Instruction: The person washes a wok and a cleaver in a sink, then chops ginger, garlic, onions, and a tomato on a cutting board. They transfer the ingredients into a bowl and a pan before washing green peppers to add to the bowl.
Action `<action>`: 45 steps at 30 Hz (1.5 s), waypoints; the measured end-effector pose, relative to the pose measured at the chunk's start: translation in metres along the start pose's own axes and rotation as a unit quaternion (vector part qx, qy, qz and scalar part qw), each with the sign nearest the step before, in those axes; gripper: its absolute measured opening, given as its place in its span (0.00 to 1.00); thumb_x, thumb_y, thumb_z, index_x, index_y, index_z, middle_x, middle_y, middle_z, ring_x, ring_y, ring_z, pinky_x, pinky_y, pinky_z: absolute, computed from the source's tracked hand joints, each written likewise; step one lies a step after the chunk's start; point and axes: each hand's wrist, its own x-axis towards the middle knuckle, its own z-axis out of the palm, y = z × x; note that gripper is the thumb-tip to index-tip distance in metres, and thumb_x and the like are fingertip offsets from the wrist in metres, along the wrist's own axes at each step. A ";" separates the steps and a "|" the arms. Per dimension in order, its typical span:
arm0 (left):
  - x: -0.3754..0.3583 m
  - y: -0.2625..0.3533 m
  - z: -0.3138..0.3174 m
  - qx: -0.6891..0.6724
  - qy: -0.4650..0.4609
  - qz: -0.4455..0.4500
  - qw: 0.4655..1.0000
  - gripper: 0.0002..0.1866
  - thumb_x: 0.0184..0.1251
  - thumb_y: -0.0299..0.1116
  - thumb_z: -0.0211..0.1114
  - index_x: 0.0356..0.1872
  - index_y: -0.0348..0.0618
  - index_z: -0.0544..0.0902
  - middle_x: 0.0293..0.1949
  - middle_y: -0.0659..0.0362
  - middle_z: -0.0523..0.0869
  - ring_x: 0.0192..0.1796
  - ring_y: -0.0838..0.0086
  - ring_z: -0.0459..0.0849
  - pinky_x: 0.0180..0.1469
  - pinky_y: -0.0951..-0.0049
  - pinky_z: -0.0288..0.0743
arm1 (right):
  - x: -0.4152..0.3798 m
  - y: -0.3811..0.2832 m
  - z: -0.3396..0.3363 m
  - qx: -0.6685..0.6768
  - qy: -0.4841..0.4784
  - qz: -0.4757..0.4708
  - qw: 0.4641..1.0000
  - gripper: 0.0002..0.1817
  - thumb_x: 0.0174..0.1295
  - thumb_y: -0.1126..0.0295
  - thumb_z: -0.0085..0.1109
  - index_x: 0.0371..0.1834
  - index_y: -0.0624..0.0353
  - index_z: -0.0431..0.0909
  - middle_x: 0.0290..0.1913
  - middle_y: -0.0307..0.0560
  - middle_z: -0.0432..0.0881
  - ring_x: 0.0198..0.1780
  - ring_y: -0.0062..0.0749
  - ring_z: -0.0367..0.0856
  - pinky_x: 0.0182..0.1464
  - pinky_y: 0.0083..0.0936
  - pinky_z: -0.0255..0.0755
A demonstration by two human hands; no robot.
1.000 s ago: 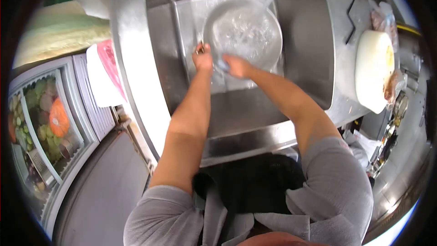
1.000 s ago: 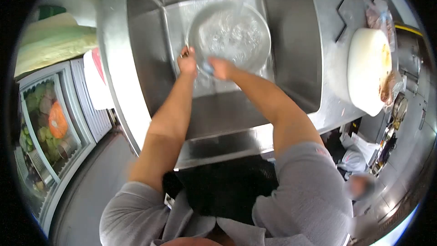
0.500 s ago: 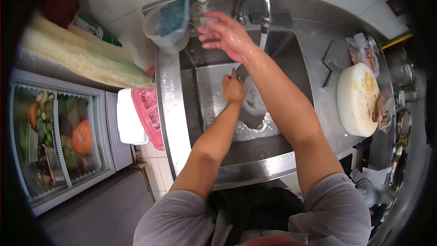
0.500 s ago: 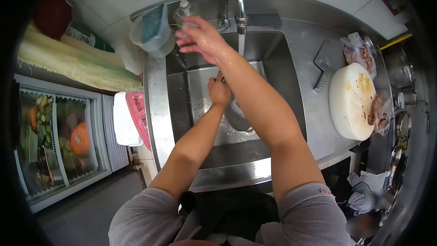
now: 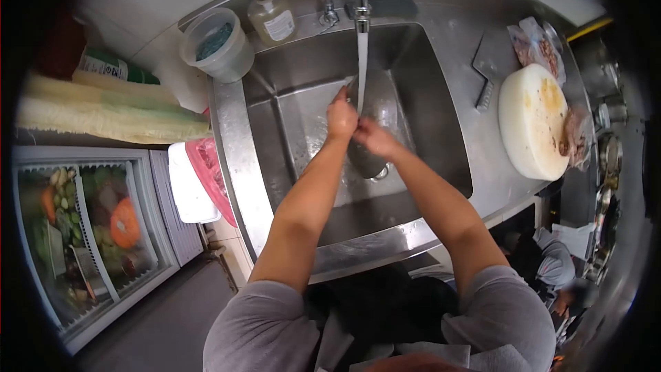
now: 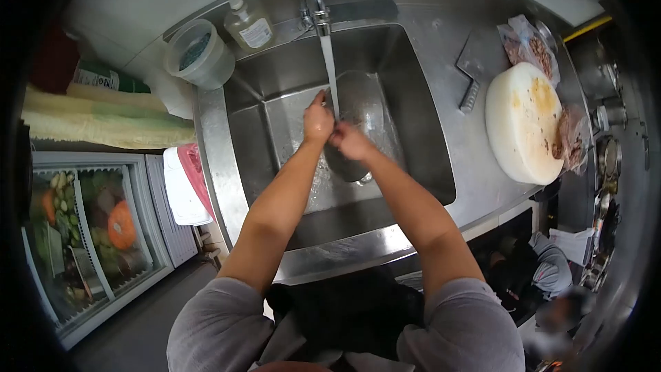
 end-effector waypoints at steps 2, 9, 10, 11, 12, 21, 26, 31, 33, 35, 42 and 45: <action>-0.005 0.017 -0.027 0.056 -0.020 -0.037 0.998 0.23 0.65 0.27 0.57 0.63 0.38 0.77 0.51 0.38 0.86 0.56 0.42 0.83 0.61 0.49 0.77 | -0.030 0.026 0.044 -0.304 0.009 -0.043 0.952 0.23 0.69 0.58 0.58 0.58 0.66 0.77 0.50 0.63 0.85 0.56 0.56 0.83 0.60 0.44 0.74; 0.011 0.062 -0.103 0.229 -0.093 -0.134 0.960 0.26 0.66 0.39 0.64 0.63 0.39 0.76 0.51 0.37 0.86 0.56 0.44 0.85 0.61 0.52 0.78 | -0.043 -0.064 0.065 -0.225 -0.057 0.042 0.972 0.19 0.64 0.58 0.64 0.48 0.62 0.84 0.42 0.66 0.86 0.48 0.65 0.84 0.53 0.49 0.77; 0.015 0.064 -0.112 0.221 -0.087 -0.159 0.958 0.30 0.64 0.43 0.67 0.63 0.37 0.75 0.51 0.37 0.86 0.57 0.43 0.84 0.61 0.53 0.78 | -0.040 -0.069 0.052 -0.164 -0.049 0.065 0.983 0.19 0.63 0.58 0.65 0.48 0.63 0.84 0.41 0.66 0.86 0.45 0.62 0.85 0.50 0.47 0.78; 0.024 0.033 -0.111 0.186 -0.082 -0.135 0.970 0.42 0.60 0.56 0.71 0.69 0.36 0.72 0.56 0.34 0.83 0.61 0.42 0.82 0.60 0.49 0.79 | -0.038 -0.073 0.042 -0.035 -0.056 0.096 0.993 0.19 0.63 0.58 0.65 0.47 0.63 0.85 0.42 0.65 0.87 0.45 0.60 0.86 0.50 0.45 0.79; 0.022 0.030 -0.121 0.189 -0.081 -0.133 0.970 0.42 0.60 0.56 0.71 0.69 0.36 0.72 0.56 0.34 0.83 0.61 0.42 0.82 0.60 0.49 0.79 | -0.036 -0.077 0.033 0.095 -0.062 0.124 0.986 0.18 0.63 0.58 0.66 0.47 0.62 0.85 0.42 0.64 0.87 0.44 0.57 0.87 0.49 0.44 0.79; -0.113 -0.038 -0.136 -0.357 -0.213 -0.583 0.698 0.29 0.68 0.39 0.62 0.65 0.34 0.67 0.59 0.40 0.77 0.55 0.37 0.83 0.49 0.34 0.83 | -0.099 -0.119 0.071 -0.438 -0.157 0.031 0.885 0.13 0.58 0.63 0.63 0.43 0.55 0.86 0.47 0.56 0.88 0.49 0.57 0.86 0.52 0.48 0.79; -0.159 -0.017 -0.129 -0.500 -0.096 -0.380 0.772 0.32 0.52 0.14 0.52 0.64 0.41 0.70 0.48 0.53 0.80 0.40 0.58 0.85 0.32 0.61 0.86 | -0.127 -0.079 0.000 -0.193 -0.270 -0.012 0.943 0.24 0.68 0.55 0.58 0.64 0.53 0.79 0.67 0.61 0.76 0.69 0.49 0.75 0.70 0.43 0.67; -0.165 -0.001 -0.119 -0.538 -0.111 -0.325 0.770 0.28 0.51 0.14 0.55 0.58 0.41 0.73 0.41 0.57 0.79 0.35 0.68 0.81 0.28 0.65 0.78 | -0.025 -0.051 -0.081 -0.711 0.040 -0.083 0.697 0.33 0.69 0.56 0.53 0.77 0.56 0.64 0.82 0.57 0.52 0.82 0.50 0.51 0.79 0.52 0.48; -0.163 0.026 -0.108 -0.531 -0.092 -0.326 0.777 0.27 0.53 0.14 0.55 0.58 0.41 0.73 0.40 0.58 0.79 0.34 0.69 0.80 0.28 0.65 0.78 | 0.022 -0.045 -0.070 -0.734 0.100 -0.151 0.655 0.35 0.69 0.56 0.53 0.78 0.57 0.61 0.82 0.57 0.50 0.83 0.50 0.49 0.80 0.54 0.45; -0.159 0.026 -0.104 -0.504 -0.086 -0.320 0.798 0.26 0.56 0.15 0.55 0.59 0.40 0.73 0.41 0.58 0.79 0.36 0.70 0.81 0.31 0.63 0.82 | 0.058 -0.048 -0.019 -0.562 0.258 -0.138 0.774 0.35 0.70 0.59 0.51 0.79 0.59 0.57 0.82 0.61 0.50 0.82 0.52 0.50 0.79 0.55 0.46; -0.153 0.000 -0.112 -0.542 -0.097 -0.369 0.749 0.33 0.54 0.13 0.54 0.65 0.46 0.69 0.43 0.58 0.79 0.39 0.68 0.83 0.31 0.65 0.83 | 0.011 -0.054 0.102 -0.294 -0.002 -0.221 0.930 0.33 0.75 0.64 0.47 0.81 0.55 0.55 0.83 0.56 0.50 0.83 0.49 0.48 0.79 0.53 0.47; -0.170 -0.006 -0.124 -0.563 -0.073 -0.349 0.745 0.32 0.52 0.13 0.54 0.63 0.42 0.70 0.45 0.56 0.80 0.38 0.66 0.84 0.29 0.66 0.81 | -0.065 -0.069 0.013 -0.488 -0.296 -0.186 0.800 0.33 0.73 0.63 0.51 0.81 0.48 0.58 0.83 0.47 0.54 0.83 0.44 0.49 0.80 0.55 0.45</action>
